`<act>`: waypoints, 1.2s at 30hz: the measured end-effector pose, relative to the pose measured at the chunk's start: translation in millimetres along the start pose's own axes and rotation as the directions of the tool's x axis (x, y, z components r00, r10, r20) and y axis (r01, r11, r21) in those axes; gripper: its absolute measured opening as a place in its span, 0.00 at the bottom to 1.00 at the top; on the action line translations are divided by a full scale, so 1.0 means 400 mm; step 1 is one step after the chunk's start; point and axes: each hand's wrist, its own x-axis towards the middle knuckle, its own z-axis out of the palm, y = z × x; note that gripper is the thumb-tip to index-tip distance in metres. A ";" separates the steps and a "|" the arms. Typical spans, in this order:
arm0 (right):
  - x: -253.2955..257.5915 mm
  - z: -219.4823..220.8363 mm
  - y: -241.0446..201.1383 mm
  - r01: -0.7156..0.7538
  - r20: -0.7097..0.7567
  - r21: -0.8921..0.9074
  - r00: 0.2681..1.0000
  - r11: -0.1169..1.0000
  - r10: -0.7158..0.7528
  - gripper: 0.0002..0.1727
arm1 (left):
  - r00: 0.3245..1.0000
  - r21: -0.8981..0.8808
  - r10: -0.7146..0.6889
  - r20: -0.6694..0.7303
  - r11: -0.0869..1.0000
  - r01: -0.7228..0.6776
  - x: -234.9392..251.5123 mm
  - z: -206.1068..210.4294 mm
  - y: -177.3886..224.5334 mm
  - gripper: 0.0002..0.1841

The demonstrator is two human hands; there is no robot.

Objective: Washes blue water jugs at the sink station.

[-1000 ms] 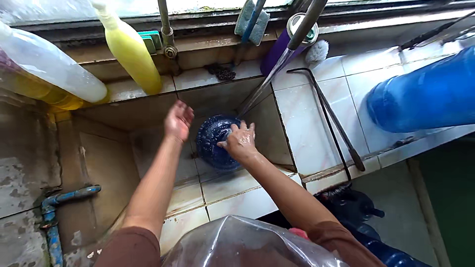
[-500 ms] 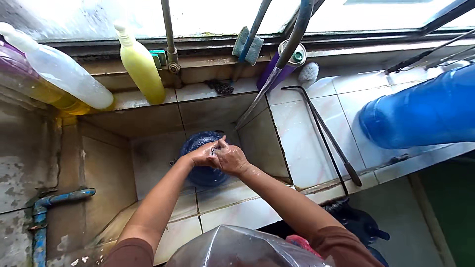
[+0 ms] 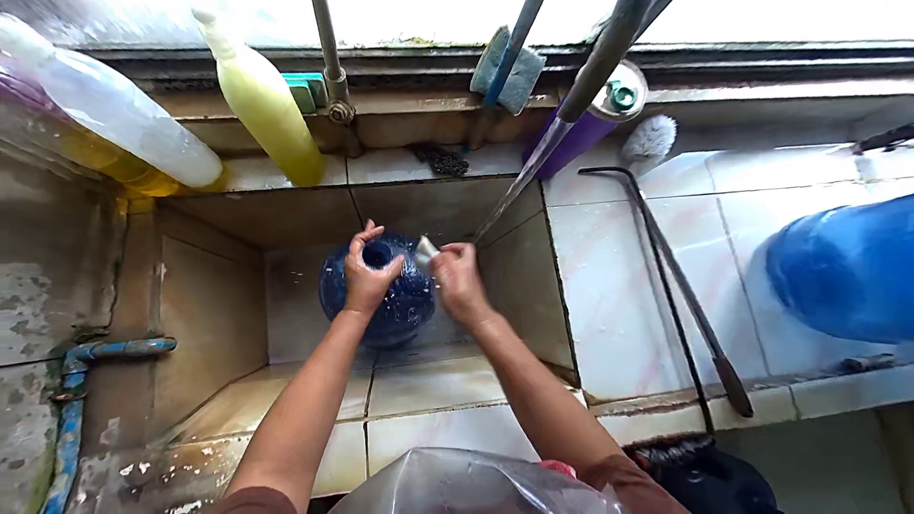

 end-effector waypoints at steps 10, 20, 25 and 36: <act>0.228 0.198 0.202 0.006 0.102 0.113 0.995 0.994 -0.018 0.29 | 0.987 -0.021 0.109 -0.119 0.993 -0.112 -0.004 -0.041 -0.066 0.24; 0.060 0.107 0.252 0.213 0.085 0.052 0.973 0.976 -0.217 0.27 | 0.974 0.059 0.132 -0.182 0.991 -0.123 -0.040 0.106 0.004 0.29; 0.197 -0.043 0.308 -0.116 0.154 0.415 0.987 0.902 0.056 0.35 | 0.899 -0.395 0.147 0.414 0.918 0.032 0.037 0.018 0.014 0.34; 0.213 0.066 0.163 0.278 0.318 -0.109 0.919 0.954 -0.232 0.23 | 0.976 -0.248 -0.048 -0.210 0.969 -0.005 -0.066 0.012 -0.066 0.25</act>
